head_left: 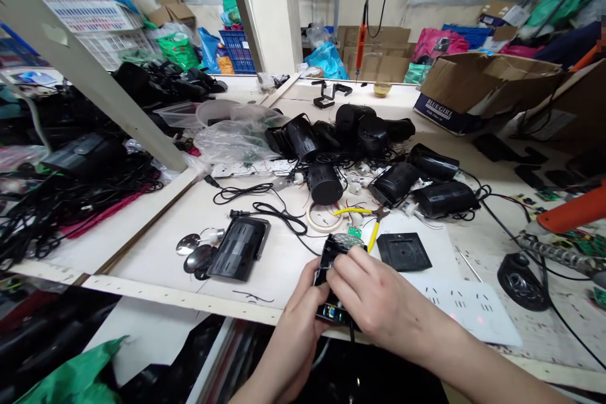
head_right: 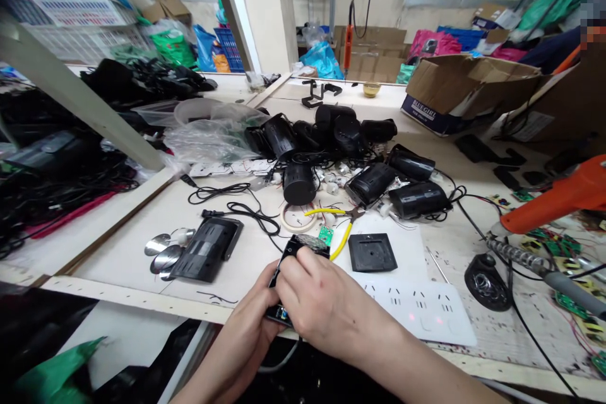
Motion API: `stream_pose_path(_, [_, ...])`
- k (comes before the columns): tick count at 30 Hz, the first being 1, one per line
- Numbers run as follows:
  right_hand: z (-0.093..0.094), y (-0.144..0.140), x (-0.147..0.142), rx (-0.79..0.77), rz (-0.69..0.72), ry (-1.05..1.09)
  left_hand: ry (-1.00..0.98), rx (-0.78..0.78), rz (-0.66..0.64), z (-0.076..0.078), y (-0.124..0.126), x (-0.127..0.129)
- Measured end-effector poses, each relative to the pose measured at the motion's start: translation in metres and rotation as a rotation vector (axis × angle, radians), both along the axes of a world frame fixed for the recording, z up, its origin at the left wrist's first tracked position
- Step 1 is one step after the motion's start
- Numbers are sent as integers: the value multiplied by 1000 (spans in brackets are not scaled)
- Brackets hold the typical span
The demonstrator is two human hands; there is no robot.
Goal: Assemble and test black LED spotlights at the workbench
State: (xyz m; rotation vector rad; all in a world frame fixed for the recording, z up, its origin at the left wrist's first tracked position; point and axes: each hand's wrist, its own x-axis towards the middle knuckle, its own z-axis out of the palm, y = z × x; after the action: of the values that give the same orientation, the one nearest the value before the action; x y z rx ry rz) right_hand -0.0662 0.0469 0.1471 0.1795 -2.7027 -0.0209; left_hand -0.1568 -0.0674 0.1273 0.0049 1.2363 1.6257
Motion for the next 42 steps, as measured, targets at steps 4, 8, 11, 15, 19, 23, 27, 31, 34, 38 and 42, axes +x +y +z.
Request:
stream_pose_path(4, [-2, -2, -1, -57, 7, -23, 31, -33, 9, -2, 0, -3])
stream_pose_path(8, [-3, 1, 2, -282, -3, -5, 74, -19, -4, -3, -2, -8])
stream_pose_path(11, [-4, 2, 3, -388, -21, 19, 110, -27, -53, 0, -3, -11])
stream_pose_path(15, [-4, -1, -2, -267, -32, 88, 95, -11, -54, 4, -4, -13])
stream_pose_path(19, [-3, -5, -12, -139, -21, 104, 113, -68, -6, 2, -6, -16])
stream_pose_path(23, [-3, -2, -16, -295, -26, 98, 92, -30, 38, -3, -5, -20])
stream_pose_path(27, [-8, 0, -5, -696, -67, 186, 59, 24, 149, -5, -1, -27])
stream_pose_path(31, [-30, -18, 10, -844, -269, 329, 38, 58, 253, -3, 3, -38])
stream_pose_path(34, [-53, -39, 15, -836, -250, 302, 12, 100, 275, 1, 2, -43])
stream_pose_path(38, [-66, -54, 10, -724, -249, 257, 60, 103, 213, 3, 0, -41])
stream_pose_path(42, [-63, -57, 2, -623, -251, 275, 126, 60, 240, 1, 0, -36])
